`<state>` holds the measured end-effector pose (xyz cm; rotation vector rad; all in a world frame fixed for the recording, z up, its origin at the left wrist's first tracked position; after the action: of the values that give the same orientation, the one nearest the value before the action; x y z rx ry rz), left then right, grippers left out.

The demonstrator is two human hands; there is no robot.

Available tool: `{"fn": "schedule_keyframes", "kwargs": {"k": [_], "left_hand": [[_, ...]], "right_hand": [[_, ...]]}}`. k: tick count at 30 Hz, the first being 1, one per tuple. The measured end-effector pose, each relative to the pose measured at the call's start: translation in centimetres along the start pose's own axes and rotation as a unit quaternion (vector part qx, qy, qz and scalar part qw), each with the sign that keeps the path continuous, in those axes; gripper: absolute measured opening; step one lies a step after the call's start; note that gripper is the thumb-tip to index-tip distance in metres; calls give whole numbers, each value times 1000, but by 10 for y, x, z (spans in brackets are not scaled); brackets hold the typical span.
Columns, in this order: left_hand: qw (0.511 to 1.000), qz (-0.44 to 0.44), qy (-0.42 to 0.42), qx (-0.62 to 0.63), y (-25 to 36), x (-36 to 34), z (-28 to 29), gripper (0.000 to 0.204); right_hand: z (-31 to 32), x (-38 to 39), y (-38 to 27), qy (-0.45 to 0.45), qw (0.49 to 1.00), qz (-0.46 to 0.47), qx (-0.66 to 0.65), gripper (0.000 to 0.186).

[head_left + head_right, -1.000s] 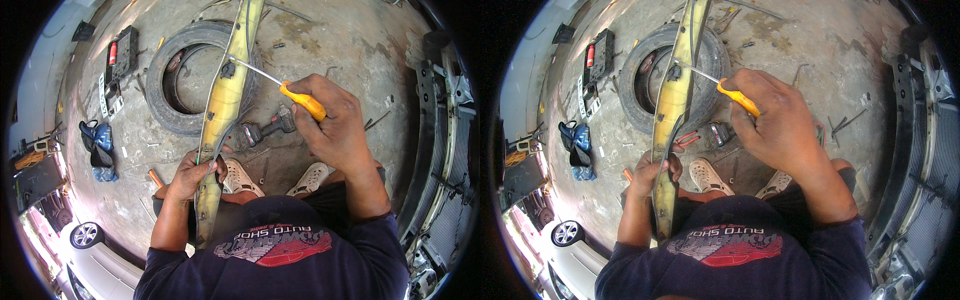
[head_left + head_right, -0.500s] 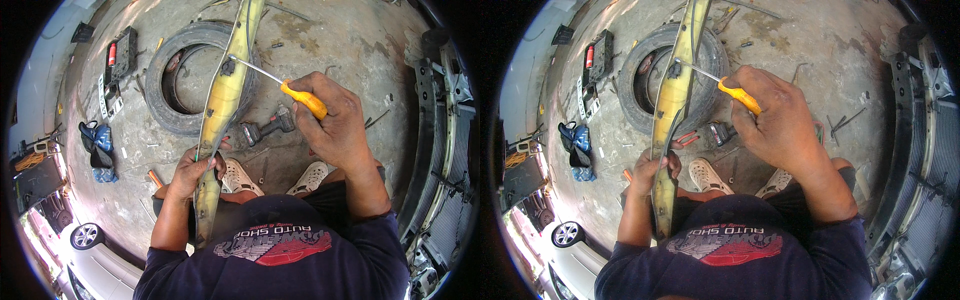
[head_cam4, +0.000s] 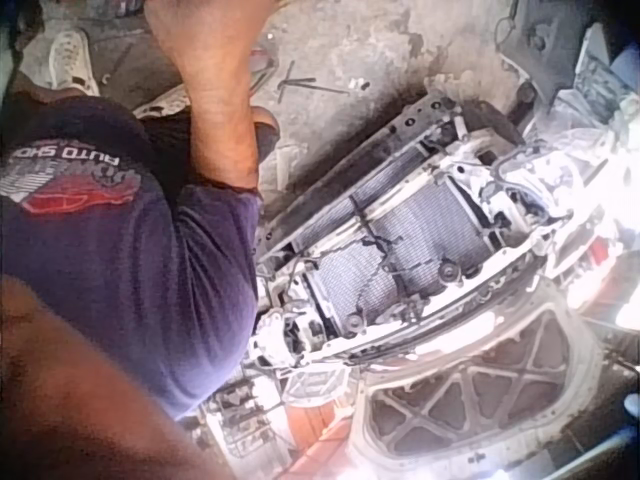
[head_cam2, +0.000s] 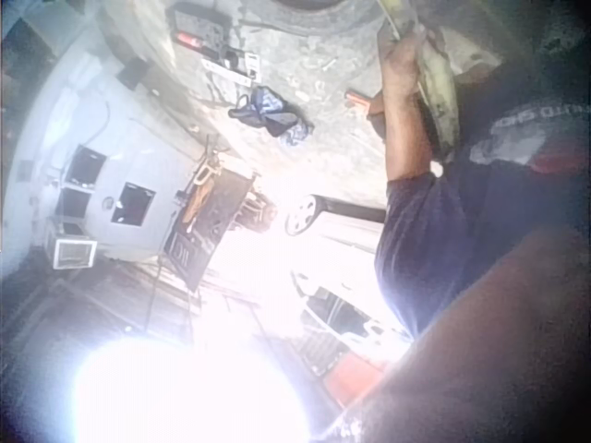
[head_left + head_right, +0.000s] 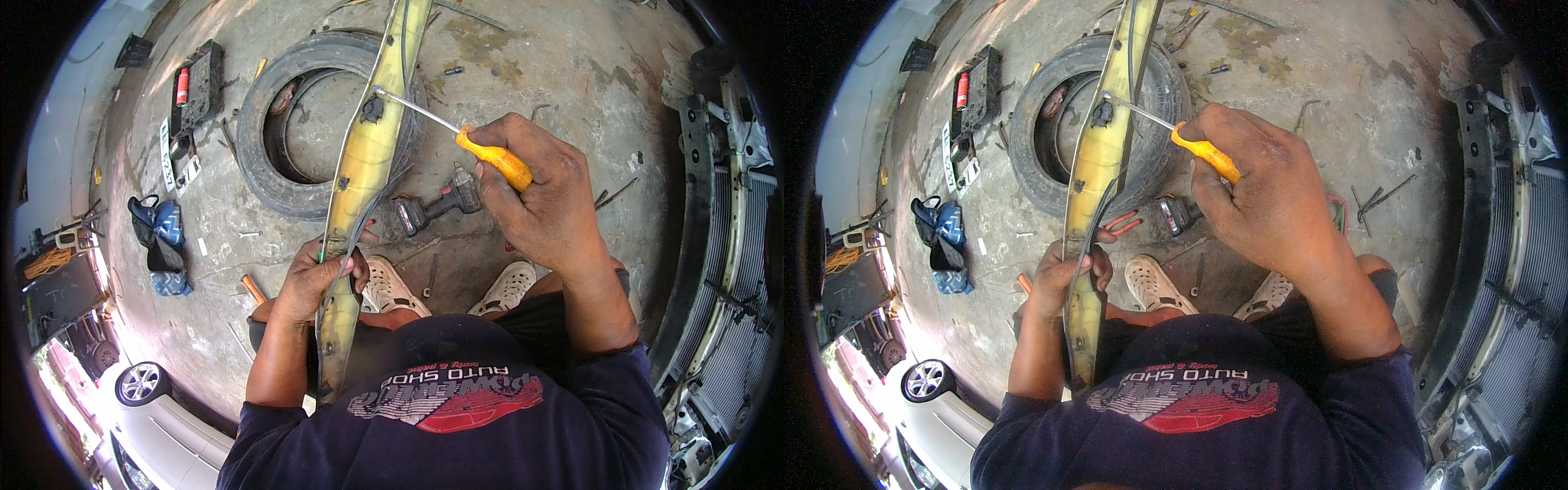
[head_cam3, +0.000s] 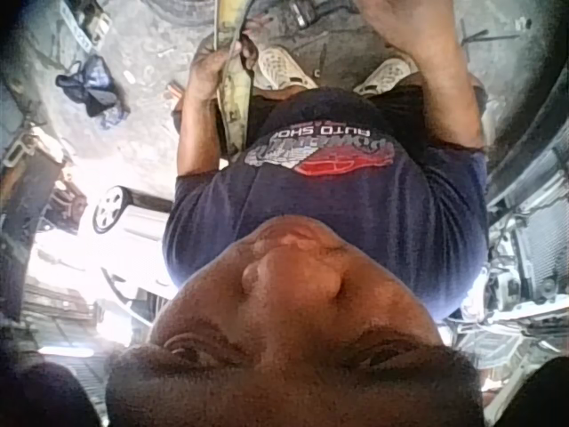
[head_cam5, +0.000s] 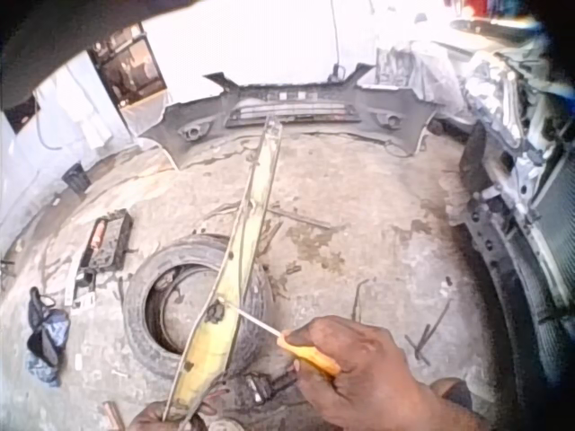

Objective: The person holds a curved plastic car trim piece, uses a screwdriver to pry at a small black clip on its underside, and then uses a torch to heat a section of the trim while it rests on a tire on the floor.

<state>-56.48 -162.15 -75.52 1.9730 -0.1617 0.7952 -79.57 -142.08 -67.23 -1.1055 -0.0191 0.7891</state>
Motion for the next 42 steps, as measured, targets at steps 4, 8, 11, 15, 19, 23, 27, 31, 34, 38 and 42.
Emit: {"fn": "schedule_keyframes", "kwargs": {"k": [4, 8, 11, 15, 19, 23, 27, 31, 34, 38, 42], "left_hand": [[1000, 4, 0, -2, 2, 0, -3, 55], [1000, 3, 5, -4, 3, 0, -5, 54], [1000, 1, 12, -13, 5, -1, -5, 55], [1000, 1, 10, -5, 3, -2, -2, 57], [998, -3, 56, -16, 5, -3, -8, 61], [998, -2, 56, -14, 5, -2, -8, 61], [998, -2, 54, -21, 5, -3, -6, 61], [998, -3, 55, -24, 4, -3, -6, 61], [1000, 7, 18, -22, 5, -2, -3, 58], [1000, 7, 14, -26, 2, -2, -1, 56], [999, 3, 10, -38, 0, -2, 1, 54]], "right_hand": [[-1, 0, 1, -3, 1000, -12, -1, 27], [-3, -1, 0, 5, 1000, -16, 0, 22], [-2, -1, 1, -7, 999, -32, 0, 25], [-3, -1, 2, -3, 1000, -17, 1, 27], [-3, -2, 2, -1, 1000, -23, -6, 24], [-2, -2, 1, -4, 1000, -22, 4, 20], [-3, -2, 0, 0, 1000, -16, 3, 21], [-5, -1, 2, -9, 1000, -23, -5, 26], [-5, -1, 2, -13, 1000, -27, 3, 26], [-6, -2, 1, -8, 999, -34, 3, 22], [-7, 0, 2, 6, 1000, -30, -3, 20]]}}
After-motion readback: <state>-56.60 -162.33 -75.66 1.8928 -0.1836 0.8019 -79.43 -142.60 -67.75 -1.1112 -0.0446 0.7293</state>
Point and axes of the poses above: each hand's wrist, its own x-axis away from the middle knuckle, its own z-axis out of the back of the hand, y = z × x, the point moved 6 cm from there along -x, towards the middle knuckle, and after that the axes turned 8 degrees about y, right-handed, at the moved point
